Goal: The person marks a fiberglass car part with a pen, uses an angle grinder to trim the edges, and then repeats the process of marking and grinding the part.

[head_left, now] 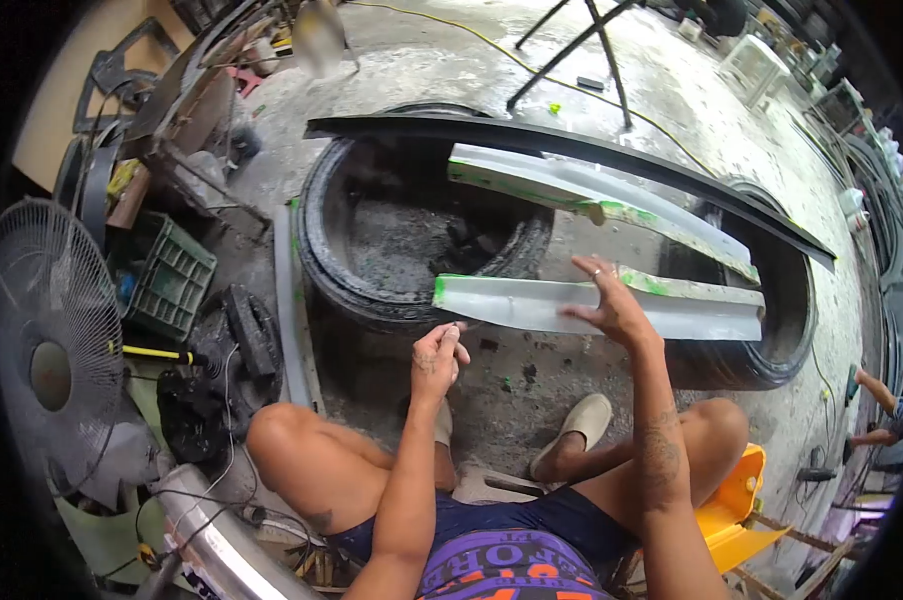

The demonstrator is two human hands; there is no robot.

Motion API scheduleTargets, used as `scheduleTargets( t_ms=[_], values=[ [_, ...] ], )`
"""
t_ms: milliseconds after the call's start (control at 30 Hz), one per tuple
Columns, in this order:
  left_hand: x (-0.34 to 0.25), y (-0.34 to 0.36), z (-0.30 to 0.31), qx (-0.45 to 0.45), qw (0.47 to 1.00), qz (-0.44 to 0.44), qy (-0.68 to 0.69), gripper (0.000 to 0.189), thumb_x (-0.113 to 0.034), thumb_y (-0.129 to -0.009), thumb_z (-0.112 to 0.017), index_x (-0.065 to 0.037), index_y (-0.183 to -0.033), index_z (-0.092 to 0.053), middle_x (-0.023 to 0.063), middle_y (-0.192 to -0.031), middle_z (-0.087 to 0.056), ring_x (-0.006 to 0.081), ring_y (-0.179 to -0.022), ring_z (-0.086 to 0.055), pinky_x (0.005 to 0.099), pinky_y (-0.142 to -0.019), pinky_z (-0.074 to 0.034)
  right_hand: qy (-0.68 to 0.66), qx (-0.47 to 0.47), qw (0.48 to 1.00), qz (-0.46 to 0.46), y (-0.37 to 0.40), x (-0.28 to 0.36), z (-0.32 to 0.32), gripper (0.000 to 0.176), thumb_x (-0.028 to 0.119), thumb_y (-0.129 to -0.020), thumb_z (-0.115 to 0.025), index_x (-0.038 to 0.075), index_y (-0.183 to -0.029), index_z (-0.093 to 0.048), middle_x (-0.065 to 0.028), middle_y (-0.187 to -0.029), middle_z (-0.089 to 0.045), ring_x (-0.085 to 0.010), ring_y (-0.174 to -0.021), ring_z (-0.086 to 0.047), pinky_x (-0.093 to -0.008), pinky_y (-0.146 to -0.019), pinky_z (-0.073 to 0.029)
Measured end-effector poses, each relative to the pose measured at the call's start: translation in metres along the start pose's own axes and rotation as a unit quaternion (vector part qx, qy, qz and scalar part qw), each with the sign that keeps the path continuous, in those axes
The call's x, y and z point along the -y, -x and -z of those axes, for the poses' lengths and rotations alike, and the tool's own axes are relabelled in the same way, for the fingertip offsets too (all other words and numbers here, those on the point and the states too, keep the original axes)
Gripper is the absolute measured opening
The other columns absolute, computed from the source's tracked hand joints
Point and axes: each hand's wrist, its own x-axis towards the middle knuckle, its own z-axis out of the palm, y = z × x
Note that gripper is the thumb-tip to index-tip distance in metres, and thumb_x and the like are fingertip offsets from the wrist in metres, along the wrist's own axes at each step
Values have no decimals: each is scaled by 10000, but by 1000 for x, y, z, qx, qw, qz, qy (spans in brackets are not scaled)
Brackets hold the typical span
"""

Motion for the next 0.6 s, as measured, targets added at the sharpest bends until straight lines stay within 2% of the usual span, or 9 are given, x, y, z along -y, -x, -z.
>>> scheduleTargets(
  t_ms=[33, 133, 167, 200, 333, 367, 400, 467, 600],
  values=[
    [0, 2, -5, 21, 999, 0, -35, 325, -235, -991, -512, 32, -1122, -643, 38, -626, -617, 30, -391, -393, 216, -378, -303, 0, -74, 997, 9, 1, -5, 5, 644, 333, -794, -775, 43, -1315, -532, -233, -1372, -499, -394, -1339, -401, -433, -1136, -308],
    [4, 5, -24, 57, 994, 2, -91, 323, -243, -985, -519, 29, -1090, -657, 37, -617, -619, 39, -405, -417, 222, -391, -320, -13, -160, 986, -43, 5, -18, 17, 528, 289, -835, -745, 30, -1259, -566, -243, -1358, -506, -367, -1298, -445, -432, -1085, -362],
    [6, 5, -30, 79, 992, 8, -101, 325, -245, -984, -521, 33, -1083, -658, 36, -618, -619, 43, -413, -428, 220, -401, -331, 50, -258, 965, 16, 6, -20, 15, 356, 241, -853, -729, -12, -1091, -651, -232, -1149, -643, -355, -1098, -600, -419, -940, -476],
    [8, 7, -35, 99, 989, 13, -111, 328, -246, -982, -523, 37, -1076, -659, 35, -618, -618, 46, -422, -438, 219, -411, -342, 49, -258, 965, 13, 9, -22, 16, 356, 241, -853, -729, -12, -1091, -651, -232, -1149, -643, -355, -1098, -600, -419, -940, -476],
    [8, 13, -46, 131, 985, 10, -115, 311, -223, -990, -500, 27, -1091, -656, 35, -628, -615, 65, -438, -480, 235, -431, -389, -242, -41, 953, -176, 16, -13, 22, 411, 338, -915, -650, -17, -710, -687, -80, -629, -664, -189, -591, -668, -297, -546, -532],
    [-3, 19, -49, 137, 981, 20, -137, 298, -223, -996, -493, 13, -1069, -660, 29, -627, -602, 51, -450, -490, 230, -434, -397, -286, 60, 935, -202, 20, -3, 24, 477, 433, -914, -629, -4, -731, -686, -75, -675, -666, -153, -613, -669, -280, -506, -524],
    [-15, 26, -48, 150, 970, 38, -186, 280, -209, -977, -507, 15, -1065, -651, 116, -648, -639, 200, -474, -588, 332, -471, -461, -344, 162, 896, -228, 23, -1, 16, 538, 495, -893, -642, -37, -826, -677, -95, -717, -690, -172, -616, -676, -287, -489, -534],
    [-13, 35, -36, 156, 901, -114, -388, 262, -197, -967, -522, 0, -1092, -641, 127, -636, -626, 194, -463, -582, 328, -468, -454, -395, 293, 835, -248, 32, 14, -7, 629, 538, -893, -624, -88, -953, -650, -147, -832, -712, -214, -706, -701, -325, -565, -577],
    [-20, 77, -12, 120, 849, -244, -453, 211, -146, -933, -526, 1, -1045, -628, 224, -683, -620, 364, -580, -622, 421, -539, -474, -489, 278, 783, -264, 48, -2, -89, 774, 605, -872, -612, -96, -1195, -565, -235, -1169, -635, -312, -1065, -641, -438, -842, -566]
  ],
)
